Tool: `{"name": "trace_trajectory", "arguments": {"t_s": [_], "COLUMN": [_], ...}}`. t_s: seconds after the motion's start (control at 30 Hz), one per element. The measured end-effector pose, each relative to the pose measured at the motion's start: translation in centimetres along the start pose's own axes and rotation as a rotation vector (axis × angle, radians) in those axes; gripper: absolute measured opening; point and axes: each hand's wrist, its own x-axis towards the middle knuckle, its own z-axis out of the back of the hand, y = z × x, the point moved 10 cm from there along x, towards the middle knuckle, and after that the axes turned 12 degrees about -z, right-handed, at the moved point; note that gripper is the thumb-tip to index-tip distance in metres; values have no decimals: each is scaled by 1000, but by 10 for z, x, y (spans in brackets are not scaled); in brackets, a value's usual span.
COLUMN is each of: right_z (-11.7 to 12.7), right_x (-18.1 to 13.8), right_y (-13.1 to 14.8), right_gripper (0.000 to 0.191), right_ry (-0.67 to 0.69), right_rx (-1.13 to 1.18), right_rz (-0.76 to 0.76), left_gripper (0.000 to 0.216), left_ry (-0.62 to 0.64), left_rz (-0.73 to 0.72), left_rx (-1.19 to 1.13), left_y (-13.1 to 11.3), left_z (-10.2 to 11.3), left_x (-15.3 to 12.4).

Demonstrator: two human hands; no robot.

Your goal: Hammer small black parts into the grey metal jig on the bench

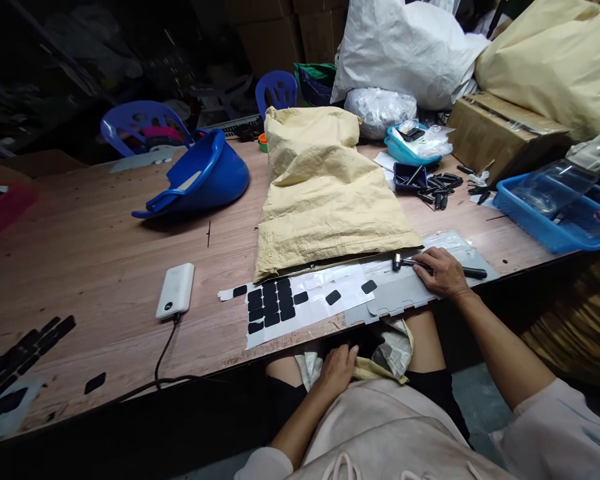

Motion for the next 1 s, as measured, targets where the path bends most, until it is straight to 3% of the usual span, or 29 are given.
{"name": "trace_trajectory", "arguments": {"t_s": [0.07,0.13,0.33,0.57,0.63,0.73,0.8,0.87,1.0], "right_z": [0,-1,-2,0,1,0,-1,-2,-1], "right_x": [0,1,2,1,1,1,1,1,1], "right_y": [-1,-2,-3,-1,-1,-3,-4,-5,-5], "right_gripper": [22,22,24,25,25,24,24,24,24], "right_ry": [10,21,36,18,15,20,23,21,5], "right_rx": [0,-4,3,1,0,2,9,15,19], "right_rz": [-14,-28,-48,-39,-35,-45,-53,-55,-47], "left_gripper": [49,49,48,35,32,33,37,33,38], "left_ry": [93,148,167,219,153,-71,-243,-413,-506], "left_rz": [96,105,149,-50,-158,-256,-243,-184,-83], "left_rx": [54,69,64,29,-60,-254,-323,-243,-67], "left_y": [8,7,8,-36,-59,-84,-88,-86,-80], "left_z": [-8,-15,-20,-4,17,72,115,158,210], "left_x": [4,7,7,-10,-17,-13,2,21,61]}}
